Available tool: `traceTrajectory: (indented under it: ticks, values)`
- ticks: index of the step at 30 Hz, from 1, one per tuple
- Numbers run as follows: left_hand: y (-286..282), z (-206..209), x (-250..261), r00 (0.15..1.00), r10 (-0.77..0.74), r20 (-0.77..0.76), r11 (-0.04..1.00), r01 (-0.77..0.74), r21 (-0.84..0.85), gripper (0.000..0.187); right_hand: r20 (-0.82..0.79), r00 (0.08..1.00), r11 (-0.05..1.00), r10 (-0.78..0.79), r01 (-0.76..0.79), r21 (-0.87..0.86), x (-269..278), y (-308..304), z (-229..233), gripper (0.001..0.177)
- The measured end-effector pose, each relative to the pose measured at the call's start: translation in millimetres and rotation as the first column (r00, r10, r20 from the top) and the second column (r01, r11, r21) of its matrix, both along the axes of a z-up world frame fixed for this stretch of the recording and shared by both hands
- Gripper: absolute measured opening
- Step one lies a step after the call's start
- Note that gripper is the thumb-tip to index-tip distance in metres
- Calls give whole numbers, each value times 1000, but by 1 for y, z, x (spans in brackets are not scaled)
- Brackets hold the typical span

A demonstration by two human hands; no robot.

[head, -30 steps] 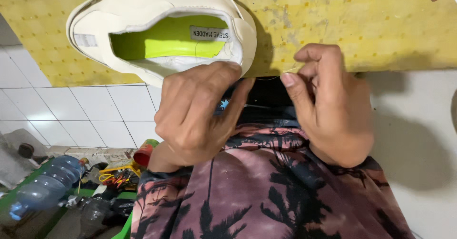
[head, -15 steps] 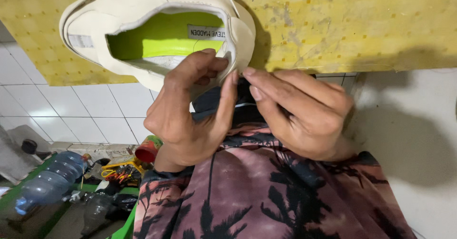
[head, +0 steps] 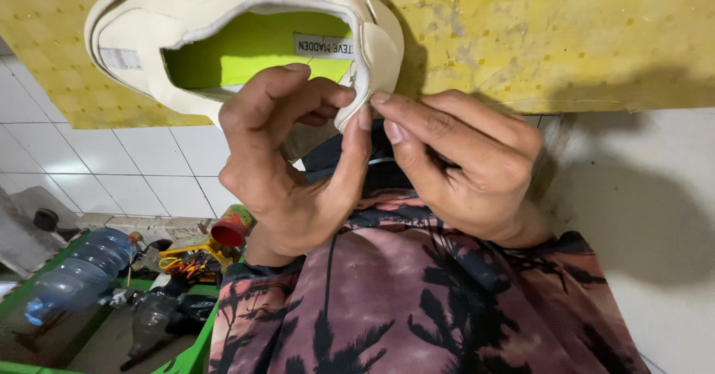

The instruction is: The person sews the upper part of a white shoe using a needle and thread. They repeatedly insert the needle into the shoe material and pull the thread through to secure the seam. The shoe is held steady on a yellow work surface throughout the process.

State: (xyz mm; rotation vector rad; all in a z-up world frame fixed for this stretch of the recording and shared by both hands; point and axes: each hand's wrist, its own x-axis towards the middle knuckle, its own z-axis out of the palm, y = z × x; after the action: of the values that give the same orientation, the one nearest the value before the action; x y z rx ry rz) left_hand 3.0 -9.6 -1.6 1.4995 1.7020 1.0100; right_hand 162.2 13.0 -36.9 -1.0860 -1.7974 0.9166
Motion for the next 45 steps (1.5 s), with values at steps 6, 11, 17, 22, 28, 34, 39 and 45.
traceTrajectory:
  ticks: [6,11,17,22,28,34,39,45]
  values:
    - [-4,-4,-1,1000,16,-13,1000,-16,1,58,-10,1000,1000,-12,12,-11,0,-1,-3,13]
    - [-4,-4,-2,999,25,-36,1000,-25,-6,61,-19,1000,998,-5,4,-61,0,0,0,14]
    - [-5,-6,-1,1000,28,8,999,-27,-18,57,-8,1000,999,-13,12,-53,0,-1,-1,15]
    - [-3,-10,0,997,25,68,999,-28,41,54,-8,1000,996,-19,18,-82,0,-1,0,15]
    - [-1,-15,0,993,-24,120,994,11,105,51,-23,1000,997,-8,6,-82,0,0,0,14]
    - [-2,-17,2,983,-13,182,994,-7,106,50,-17,1000,995,24,-26,-100,2,3,6,15]
    - [0,-14,4,987,-6,162,993,-13,113,50,11,999,993,52,-50,-104,4,6,11,14]
    - [1,-16,1,991,-21,131,991,3,131,50,-5,996,992,84,-85,-99,6,8,7,15]
